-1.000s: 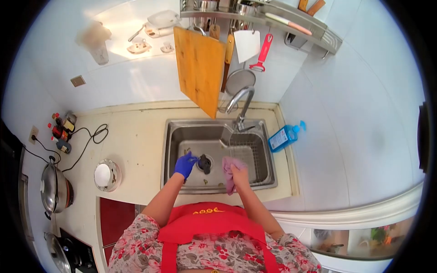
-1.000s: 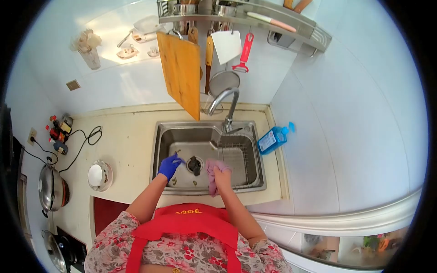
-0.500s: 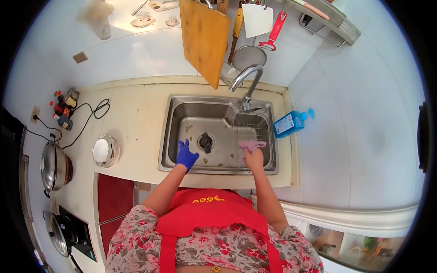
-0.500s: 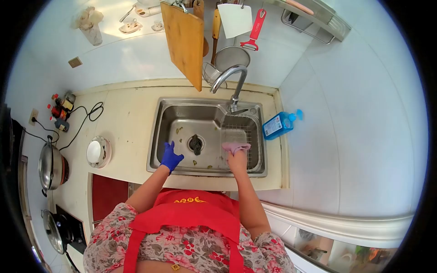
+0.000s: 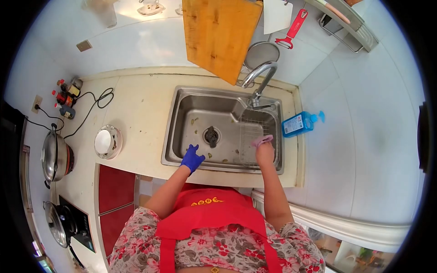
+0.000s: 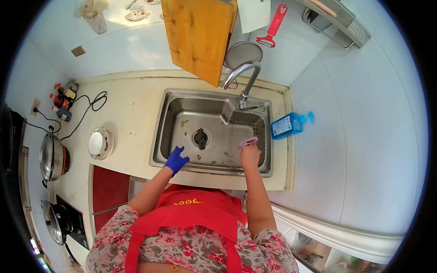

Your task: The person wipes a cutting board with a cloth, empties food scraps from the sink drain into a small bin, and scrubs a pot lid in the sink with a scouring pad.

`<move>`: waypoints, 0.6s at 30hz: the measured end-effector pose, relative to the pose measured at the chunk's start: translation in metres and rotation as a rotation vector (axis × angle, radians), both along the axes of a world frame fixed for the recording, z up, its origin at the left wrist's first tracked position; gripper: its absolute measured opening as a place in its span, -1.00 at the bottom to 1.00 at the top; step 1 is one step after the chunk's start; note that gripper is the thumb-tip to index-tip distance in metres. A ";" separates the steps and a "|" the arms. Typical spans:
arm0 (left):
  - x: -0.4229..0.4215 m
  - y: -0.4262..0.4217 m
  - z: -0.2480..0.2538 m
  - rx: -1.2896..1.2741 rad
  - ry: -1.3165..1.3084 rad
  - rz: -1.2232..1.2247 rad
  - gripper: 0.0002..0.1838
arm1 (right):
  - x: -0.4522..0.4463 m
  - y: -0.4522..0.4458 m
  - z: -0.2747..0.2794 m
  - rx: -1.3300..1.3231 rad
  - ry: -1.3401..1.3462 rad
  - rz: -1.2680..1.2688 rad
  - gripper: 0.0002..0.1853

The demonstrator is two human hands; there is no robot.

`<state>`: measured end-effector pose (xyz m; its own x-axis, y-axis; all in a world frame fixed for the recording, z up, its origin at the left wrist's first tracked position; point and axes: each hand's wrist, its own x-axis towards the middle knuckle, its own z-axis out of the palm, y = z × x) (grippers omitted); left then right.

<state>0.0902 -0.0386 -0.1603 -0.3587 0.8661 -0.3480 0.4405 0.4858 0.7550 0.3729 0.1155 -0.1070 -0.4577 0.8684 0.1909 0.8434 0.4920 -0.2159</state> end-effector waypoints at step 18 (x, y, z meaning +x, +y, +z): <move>-0.068 0.028 -0.002 0.025 -0.025 -0.243 -0.32 | -0.079 -0.019 0.006 -0.215 -0.219 -0.195 -0.86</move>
